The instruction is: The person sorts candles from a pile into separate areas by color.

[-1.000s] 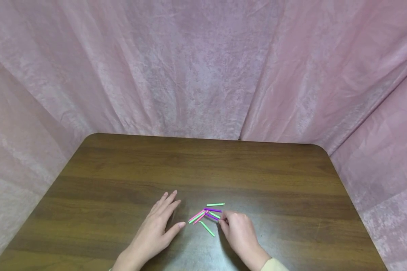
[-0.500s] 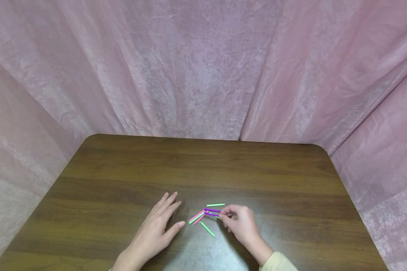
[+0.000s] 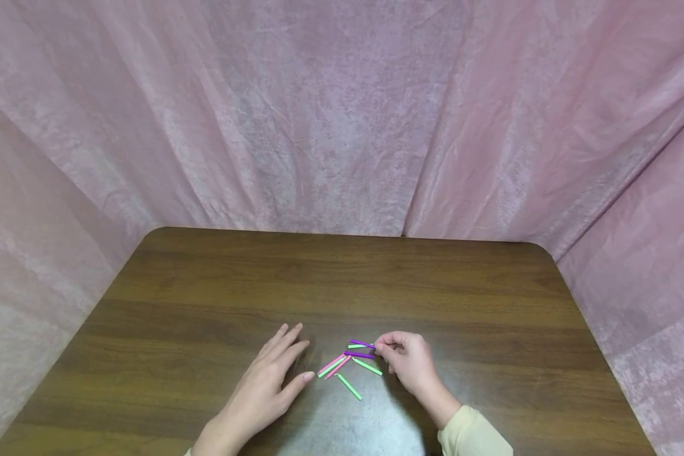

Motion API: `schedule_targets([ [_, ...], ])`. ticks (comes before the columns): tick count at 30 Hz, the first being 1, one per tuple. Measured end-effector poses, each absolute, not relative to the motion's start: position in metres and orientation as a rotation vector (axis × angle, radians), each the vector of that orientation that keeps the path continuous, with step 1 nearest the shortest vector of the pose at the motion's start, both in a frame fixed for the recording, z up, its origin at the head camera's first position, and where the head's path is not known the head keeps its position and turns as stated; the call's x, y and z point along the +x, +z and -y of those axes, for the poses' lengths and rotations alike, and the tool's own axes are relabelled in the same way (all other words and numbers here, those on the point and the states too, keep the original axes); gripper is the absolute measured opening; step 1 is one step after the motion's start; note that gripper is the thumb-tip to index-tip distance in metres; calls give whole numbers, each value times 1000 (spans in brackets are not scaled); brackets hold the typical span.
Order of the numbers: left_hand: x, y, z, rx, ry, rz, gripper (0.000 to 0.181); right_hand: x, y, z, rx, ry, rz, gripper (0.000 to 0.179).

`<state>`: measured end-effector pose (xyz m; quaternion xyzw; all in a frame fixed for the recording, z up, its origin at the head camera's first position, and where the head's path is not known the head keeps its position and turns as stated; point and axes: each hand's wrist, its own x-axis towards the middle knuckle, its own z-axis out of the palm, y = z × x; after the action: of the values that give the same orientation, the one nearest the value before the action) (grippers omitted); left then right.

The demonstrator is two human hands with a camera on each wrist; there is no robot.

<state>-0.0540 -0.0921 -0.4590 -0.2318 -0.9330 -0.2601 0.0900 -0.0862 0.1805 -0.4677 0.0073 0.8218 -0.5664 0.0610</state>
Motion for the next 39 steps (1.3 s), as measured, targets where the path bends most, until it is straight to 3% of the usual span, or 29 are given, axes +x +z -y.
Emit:
schedule_targets([
  [25, -57, -460, 80, -825, -743, 2847, 52, -122, -469, -179, -63, -1496, -2674, 4],
  [39, -64, -461, 77, -844, -949, 2859, 61, -139, -470, -174, -119, -1425, -2711, 5],
])
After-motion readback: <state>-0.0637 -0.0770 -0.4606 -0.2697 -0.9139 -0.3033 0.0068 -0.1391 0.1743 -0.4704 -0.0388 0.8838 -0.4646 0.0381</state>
